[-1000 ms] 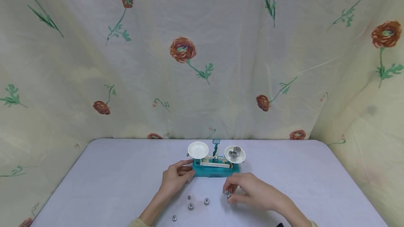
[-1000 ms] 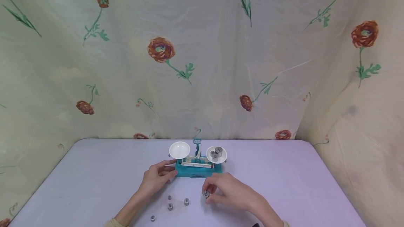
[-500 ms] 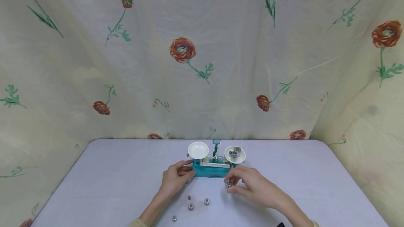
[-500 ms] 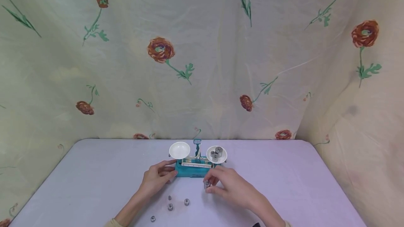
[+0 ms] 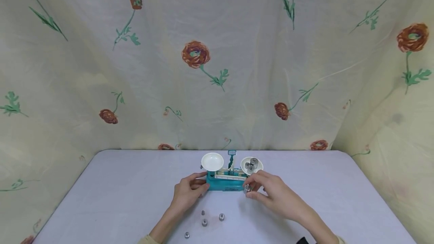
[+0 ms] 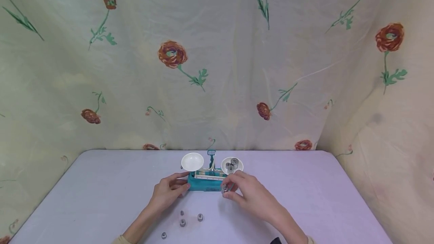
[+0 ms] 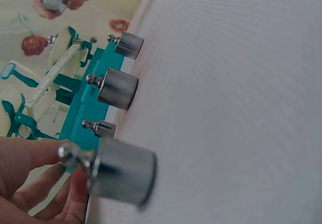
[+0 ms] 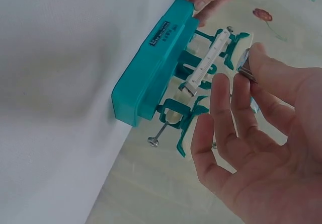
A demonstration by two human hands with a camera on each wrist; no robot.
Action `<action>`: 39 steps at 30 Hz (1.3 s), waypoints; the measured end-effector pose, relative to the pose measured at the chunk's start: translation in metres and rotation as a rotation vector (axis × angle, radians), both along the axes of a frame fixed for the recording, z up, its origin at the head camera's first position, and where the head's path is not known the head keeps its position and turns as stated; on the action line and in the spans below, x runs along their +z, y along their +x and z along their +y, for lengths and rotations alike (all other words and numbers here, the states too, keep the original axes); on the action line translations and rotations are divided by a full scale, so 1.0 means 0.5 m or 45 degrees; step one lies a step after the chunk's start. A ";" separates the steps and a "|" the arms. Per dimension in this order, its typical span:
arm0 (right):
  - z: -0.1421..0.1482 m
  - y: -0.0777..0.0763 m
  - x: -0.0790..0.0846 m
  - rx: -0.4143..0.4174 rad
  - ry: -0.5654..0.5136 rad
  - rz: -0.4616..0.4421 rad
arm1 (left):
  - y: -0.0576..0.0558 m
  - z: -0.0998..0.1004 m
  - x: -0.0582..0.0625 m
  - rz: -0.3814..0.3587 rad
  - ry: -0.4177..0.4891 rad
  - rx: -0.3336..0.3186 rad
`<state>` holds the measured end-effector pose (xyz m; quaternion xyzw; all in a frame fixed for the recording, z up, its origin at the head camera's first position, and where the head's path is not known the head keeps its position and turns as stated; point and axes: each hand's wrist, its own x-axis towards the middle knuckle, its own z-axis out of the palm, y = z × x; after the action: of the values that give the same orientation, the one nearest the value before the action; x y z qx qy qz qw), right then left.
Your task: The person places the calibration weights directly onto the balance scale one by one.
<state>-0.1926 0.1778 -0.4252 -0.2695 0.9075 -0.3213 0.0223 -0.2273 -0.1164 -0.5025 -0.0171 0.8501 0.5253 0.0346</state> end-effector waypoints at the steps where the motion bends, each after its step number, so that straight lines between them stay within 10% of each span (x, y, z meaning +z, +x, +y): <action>1: 0.000 0.000 0.000 -0.010 0.002 0.009 | 0.000 0.000 0.000 -0.004 0.001 0.003; 39: -0.003 -0.015 -0.003 -0.300 -0.004 0.305 | 0.001 -0.002 -0.001 0.011 -0.004 0.006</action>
<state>-0.2001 0.1762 -0.4267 -0.1976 0.9285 -0.2888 -0.1242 -0.2270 -0.1174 -0.5032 -0.0168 0.8510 0.5241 0.0298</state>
